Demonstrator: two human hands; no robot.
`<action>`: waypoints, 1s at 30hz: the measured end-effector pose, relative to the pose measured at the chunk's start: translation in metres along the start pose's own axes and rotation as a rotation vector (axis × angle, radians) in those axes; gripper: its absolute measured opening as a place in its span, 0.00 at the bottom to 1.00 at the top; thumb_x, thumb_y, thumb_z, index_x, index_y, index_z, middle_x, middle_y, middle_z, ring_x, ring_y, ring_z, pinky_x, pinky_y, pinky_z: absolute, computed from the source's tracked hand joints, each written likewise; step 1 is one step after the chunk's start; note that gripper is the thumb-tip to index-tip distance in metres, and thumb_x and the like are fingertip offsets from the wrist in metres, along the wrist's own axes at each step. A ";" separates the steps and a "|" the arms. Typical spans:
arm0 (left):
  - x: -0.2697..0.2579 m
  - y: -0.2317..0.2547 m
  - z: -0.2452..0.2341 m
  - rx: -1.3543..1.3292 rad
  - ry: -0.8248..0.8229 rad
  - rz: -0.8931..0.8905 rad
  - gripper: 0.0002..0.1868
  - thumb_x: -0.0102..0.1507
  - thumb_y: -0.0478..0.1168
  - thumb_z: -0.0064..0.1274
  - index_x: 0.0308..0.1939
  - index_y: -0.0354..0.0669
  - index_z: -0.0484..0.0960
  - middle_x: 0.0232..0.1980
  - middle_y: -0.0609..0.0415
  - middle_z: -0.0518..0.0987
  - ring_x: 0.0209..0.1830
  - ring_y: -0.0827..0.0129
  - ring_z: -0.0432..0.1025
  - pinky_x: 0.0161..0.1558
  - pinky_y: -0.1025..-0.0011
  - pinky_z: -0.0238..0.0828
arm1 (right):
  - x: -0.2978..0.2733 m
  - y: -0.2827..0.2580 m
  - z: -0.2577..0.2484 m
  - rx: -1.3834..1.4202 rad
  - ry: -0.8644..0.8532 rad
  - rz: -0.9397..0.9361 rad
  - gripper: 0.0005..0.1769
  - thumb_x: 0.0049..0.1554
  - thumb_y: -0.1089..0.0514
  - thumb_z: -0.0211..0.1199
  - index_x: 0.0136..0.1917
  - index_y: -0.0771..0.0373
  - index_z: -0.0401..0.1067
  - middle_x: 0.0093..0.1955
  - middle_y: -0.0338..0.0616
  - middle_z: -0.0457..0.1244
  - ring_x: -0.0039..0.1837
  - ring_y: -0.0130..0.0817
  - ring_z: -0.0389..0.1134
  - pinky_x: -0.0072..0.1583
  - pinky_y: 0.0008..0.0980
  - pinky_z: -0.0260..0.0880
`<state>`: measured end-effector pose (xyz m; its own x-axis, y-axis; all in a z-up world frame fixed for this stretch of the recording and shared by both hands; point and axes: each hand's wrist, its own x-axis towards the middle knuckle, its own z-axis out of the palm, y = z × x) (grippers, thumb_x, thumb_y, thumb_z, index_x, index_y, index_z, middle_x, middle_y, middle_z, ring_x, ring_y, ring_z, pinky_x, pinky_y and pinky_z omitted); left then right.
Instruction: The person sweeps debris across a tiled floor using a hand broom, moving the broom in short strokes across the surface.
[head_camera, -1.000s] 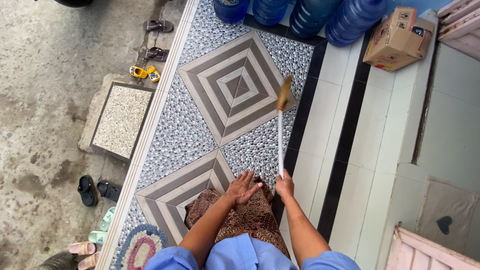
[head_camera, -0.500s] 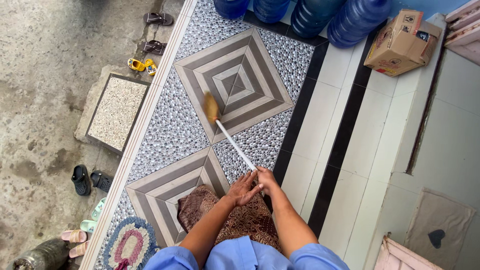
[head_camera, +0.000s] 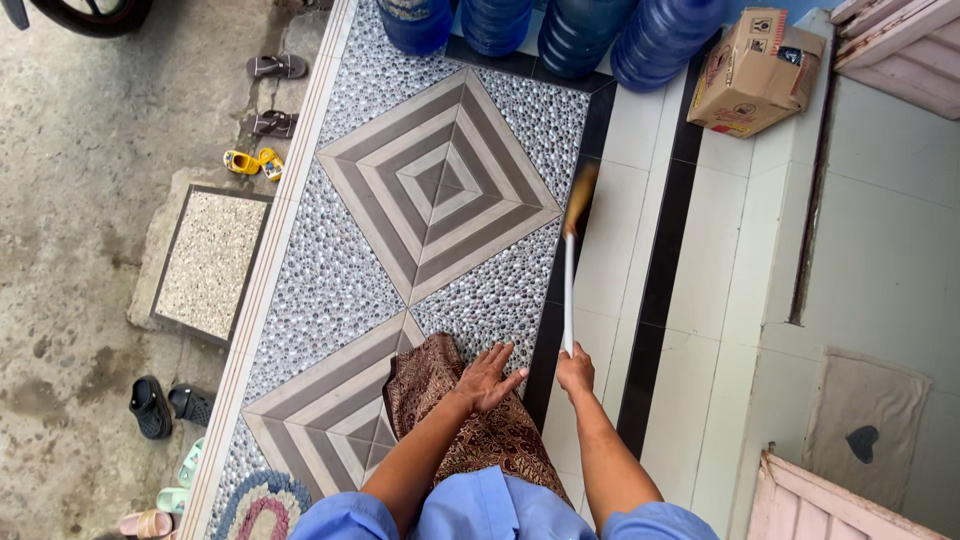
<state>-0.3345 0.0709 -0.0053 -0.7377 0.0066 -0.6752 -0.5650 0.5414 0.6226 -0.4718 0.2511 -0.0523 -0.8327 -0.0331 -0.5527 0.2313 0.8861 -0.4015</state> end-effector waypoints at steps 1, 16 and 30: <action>0.004 -0.001 -0.004 0.007 0.008 0.021 0.58 0.57 0.84 0.13 0.83 0.55 0.39 0.85 0.46 0.41 0.85 0.51 0.35 0.80 0.54 0.31 | 0.004 -0.005 0.002 -0.007 -0.047 0.076 0.19 0.65 0.51 0.57 0.66 0.57 0.73 0.43 0.48 0.70 0.40 0.39 0.70 0.43 0.39 0.71; 0.046 -0.035 -0.086 0.098 -0.004 0.019 0.59 0.55 0.86 0.11 0.83 0.59 0.41 0.85 0.44 0.41 0.84 0.47 0.36 0.80 0.50 0.31 | 0.014 -0.104 0.068 0.282 -0.709 0.015 0.27 0.62 0.58 0.57 0.74 0.55 0.67 0.33 0.33 0.62 0.29 0.23 0.56 0.29 0.29 0.55; 0.057 0.000 -0.113 0.143 -0.056 0.011 0.57 0.57 0.85 0.12 0.83 0.62 0.38 0.86 0.50 0.39 0.84 0.45 0.34 0.78 0.38 0.35 | 0.051 -0.077 0.005 -0.097 0.003 0.110 0.29 0.64 0.48 0.58 0.74 0.60 0.64 0.65 0.60 0.65 0.66 0.56 0.66 0.67 0.45 0.65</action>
<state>-0.4188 -0.0237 0.0012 -0.7195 0.0583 -0.6920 -0.4952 0.6556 0.5701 -0.5295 0.1789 -0.0534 -0.8064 0.0681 -0.5875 0.2720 0.9248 -0.2661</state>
